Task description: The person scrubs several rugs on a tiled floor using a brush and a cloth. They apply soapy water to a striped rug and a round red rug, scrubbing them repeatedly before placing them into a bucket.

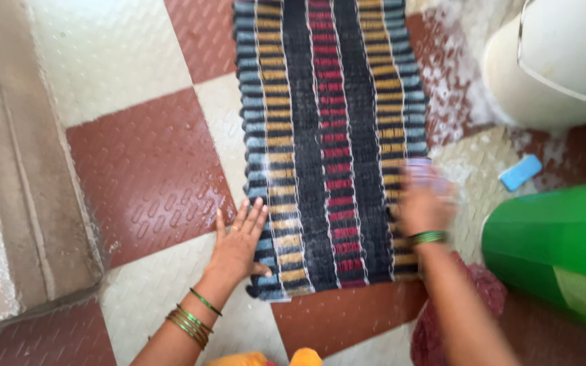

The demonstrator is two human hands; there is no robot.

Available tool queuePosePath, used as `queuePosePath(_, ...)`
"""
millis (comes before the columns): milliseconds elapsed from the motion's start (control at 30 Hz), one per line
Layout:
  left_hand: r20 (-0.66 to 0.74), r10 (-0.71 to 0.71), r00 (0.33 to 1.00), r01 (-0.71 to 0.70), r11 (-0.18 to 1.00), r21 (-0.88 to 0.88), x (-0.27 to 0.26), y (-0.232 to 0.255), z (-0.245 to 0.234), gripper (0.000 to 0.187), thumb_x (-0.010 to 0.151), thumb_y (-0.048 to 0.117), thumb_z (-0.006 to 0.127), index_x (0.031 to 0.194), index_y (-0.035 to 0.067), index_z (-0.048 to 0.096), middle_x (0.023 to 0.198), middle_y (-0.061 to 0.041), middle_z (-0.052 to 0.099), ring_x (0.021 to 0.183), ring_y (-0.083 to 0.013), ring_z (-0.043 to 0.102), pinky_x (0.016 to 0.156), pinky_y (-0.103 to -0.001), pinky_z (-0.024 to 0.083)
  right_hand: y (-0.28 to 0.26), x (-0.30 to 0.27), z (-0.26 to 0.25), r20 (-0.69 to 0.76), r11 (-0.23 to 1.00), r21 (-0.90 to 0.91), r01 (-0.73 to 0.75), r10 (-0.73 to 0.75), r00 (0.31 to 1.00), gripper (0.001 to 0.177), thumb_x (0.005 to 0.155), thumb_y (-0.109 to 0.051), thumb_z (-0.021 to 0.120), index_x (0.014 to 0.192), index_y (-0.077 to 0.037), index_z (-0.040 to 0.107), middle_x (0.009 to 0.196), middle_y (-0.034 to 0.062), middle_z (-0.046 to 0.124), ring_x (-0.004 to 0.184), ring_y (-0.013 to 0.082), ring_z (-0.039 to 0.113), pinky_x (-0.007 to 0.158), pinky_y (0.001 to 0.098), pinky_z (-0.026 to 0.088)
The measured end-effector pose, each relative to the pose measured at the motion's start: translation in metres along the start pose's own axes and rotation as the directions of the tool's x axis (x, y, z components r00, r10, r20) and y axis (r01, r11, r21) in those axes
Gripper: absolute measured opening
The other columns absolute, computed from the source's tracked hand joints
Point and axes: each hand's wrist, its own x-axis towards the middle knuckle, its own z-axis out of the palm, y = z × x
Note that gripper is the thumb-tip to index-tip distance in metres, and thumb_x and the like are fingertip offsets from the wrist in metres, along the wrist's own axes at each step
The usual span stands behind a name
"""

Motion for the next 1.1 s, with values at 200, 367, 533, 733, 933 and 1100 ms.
queuePosePath(200,-0.017,0.009,1.000,-0.009,1.000,0.007,-0.002,0.005,-0.008,0.150,0.048,0.059,0.094,0.161,0.013,0.008,0.171,-0.003,0.003,0.158,-0.0251,0.000,0.122,-0.068,0.001,-0.134,-0.064,0.043,0.105,0.874,-0.478,0.088,-0.042,0.994,0.074,0.086,-0.043,0.060,0.145,-0.001,0.047,0.143,0.0337,0.039,0.131,0.0520,0.040,0.095,0.0730,0.037)
queuePosePath(367,-0.087,0.021,0.996,-0.025,0.999,-0.046,-0.007,-0.003,0.005,0.148,0.046,0.059,0.094,0.160,0.013,0.011,0.170,-0.002,0.008,0.157,-0.0235,0.003,0.121,-0.067,0.002,-0.146,-0.102,0.027,0.237,0.900,-0.145,0.411,-0.372,0.898,0.040,0.087,-0.027,0.059,0.127,-0.024,0.066,0.141,0.0177,0.051,0.119,0.0443,0.053,0.080,0.0617,0.046)
queuePosePath(533,-0.035,-0.001,0.999,0.000,1.000,-0.024,0.000,0.000,0.000,0.152,0.045,0.059,0.094,0.161,0.012,0.008,0.171,-0.003,0.005,0.157,-0.0252,0.001,0.123,-0.065,0.002,-0.012,0.020,-0.021,0.054,0.937,-0.328,0.122,-0.111,0.992,0.066,0.080,-0.030,0.066,0.146,-0.031,0.057,0.155,0.0164,0.039,0.129,0.0521,0.044,0.090,0.0734,0.040)
queuePosePath(733,-0.056,0.019,0.998,-0.020,1.000,-0.018,-0.002,0.000,-0.002,0.149,0.048,0.059,0.094,0.161,0.012,0.009,0.171,-0.004,0.006,0.157,-0.0264,0.001,0.121,-0.067,0.003,-0.179,-0.105,0.061,0.129,0.974,-0.084,0.210,-0.199,0.972,0.058,0.082,-0.037,0.061,0.138,-0.024,0.056,0.144,0.0282,0.041,0.135,0.0558,0.031,0.098,0.0811,0.027)
queuePosePath(933,-0.066,0.032,0.997,-0.033,0.999,-0.012,-0.015,-0.002,0.017,0.149,0.047,0.061,0.093,0.160,0.012,0.010,0.170,-0.004,0.007,0.157,-0.0255,0.002,0.121,-0.067,0.003,-0.036,-0.024,0.019,0.223,0.967,-0.209,0.146,-0.098,0.970,0.021,0.101,-0.028,0.060,0.111,-0.015,0.073,0.118,0.0146,0.068,0.115,0.0366,0.060,0.096,0.0568,0.046)
queuePosePath(1100,0.041,-0.001,0.999,0.000,0.999,0.035,-0.008,0.004,-0.005,0.153,0.048,0.065,0.092,0.162,0.011,0.004,0.171,-0.004,0.001,0.157,-0.0263,-0.002,0.122,-0.065,0.001,-0.012,0.018,-0.004,0.109,0.947,-0.297,-0.119,0.158,0.981,0.061,0.077,-0.034,0.069,0.136,-0.021,0.058,0.148,0.0186,0.045,0.127,0.0472,0.046,0.092,0.0699,0.040)
